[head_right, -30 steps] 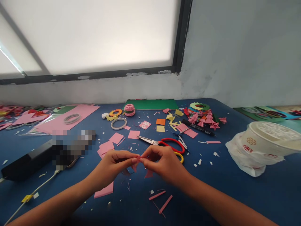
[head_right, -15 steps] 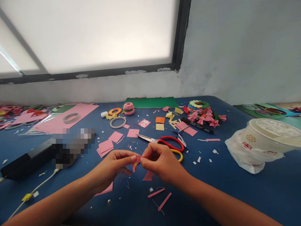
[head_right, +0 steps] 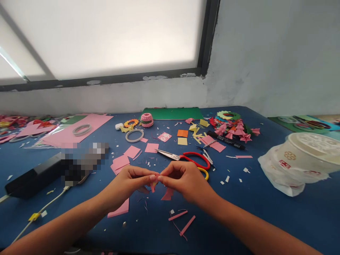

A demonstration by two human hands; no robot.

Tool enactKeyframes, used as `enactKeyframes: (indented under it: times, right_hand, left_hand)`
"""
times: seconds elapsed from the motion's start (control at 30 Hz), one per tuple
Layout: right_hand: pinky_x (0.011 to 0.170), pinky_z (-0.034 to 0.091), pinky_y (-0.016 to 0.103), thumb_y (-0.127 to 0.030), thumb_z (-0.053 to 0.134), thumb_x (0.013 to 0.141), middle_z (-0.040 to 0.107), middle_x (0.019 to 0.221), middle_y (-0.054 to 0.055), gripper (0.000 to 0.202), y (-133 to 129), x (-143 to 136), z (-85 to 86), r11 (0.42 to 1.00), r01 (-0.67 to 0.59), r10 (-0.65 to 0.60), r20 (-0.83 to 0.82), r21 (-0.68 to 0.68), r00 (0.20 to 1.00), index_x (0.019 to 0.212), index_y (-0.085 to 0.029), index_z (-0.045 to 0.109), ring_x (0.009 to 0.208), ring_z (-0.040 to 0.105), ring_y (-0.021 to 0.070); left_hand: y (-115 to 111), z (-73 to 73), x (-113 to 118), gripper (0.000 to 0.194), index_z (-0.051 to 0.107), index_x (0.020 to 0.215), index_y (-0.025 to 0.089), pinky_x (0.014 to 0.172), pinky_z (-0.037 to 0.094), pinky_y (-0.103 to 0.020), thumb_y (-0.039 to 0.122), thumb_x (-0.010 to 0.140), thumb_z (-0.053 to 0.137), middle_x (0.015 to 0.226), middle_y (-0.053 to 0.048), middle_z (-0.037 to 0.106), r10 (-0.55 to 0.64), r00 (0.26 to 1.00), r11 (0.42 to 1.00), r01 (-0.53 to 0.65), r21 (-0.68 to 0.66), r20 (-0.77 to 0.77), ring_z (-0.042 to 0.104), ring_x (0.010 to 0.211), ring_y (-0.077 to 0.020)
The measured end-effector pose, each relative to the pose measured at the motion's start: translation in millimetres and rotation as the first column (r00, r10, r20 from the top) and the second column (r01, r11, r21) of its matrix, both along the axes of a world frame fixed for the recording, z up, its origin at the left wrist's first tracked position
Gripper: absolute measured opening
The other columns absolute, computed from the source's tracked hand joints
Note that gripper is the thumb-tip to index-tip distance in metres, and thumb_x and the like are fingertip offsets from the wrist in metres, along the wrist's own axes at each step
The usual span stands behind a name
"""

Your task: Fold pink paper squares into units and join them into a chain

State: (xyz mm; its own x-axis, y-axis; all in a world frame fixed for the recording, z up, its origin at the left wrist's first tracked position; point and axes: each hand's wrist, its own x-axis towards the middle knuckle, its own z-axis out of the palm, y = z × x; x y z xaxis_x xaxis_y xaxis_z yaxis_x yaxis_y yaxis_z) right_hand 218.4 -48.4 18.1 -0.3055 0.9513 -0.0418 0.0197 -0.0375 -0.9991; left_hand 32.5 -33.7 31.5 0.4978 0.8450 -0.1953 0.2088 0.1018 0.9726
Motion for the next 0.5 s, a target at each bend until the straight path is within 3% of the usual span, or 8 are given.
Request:
enactKeyframes:
  times: [0.3,0.5]
  right_hand:
    - [0.055,0.053,0.028,-0.041,0.075,0.061,0.069,0.068,0.002,0.024,2.1,0.0,-0.6,1.000,0.024,-0.024,0.017,0.014,1.000,0.068,-0.019,0.067,0.057,0.065,0.0166]
    - [0.057,0.052,0.030,-0.040,0.074,0.062,0.068,0.065,0.002,0.023,2.1,2.5,-4.1,1.000,0.012,-0.013,0.087,0.015,0.996,0.068,-0.019,0.066,0.057,0.065,0.0175]
  left_hand:
    - [-2.2,3.1,2.0,0.023,0.074,0.089,0.020,0.059,0.049,-0.022,0.036,0.075,0.065,0.068,-0.004,0.068,0.024,0.999,0.993,-0.021,0.113,-0.027,0.058,0.068,-0.0142]
    - [-1.9,3.2,0.2,0.025,0.074,0.087,0.019,0.062,0.050,-0.024,0.038,0.076,0.063,0.069,-0.004,0.068,-0.019,0.996,0.989,0.032,0.147,-0.090,0.059,0.069,-0.0155]
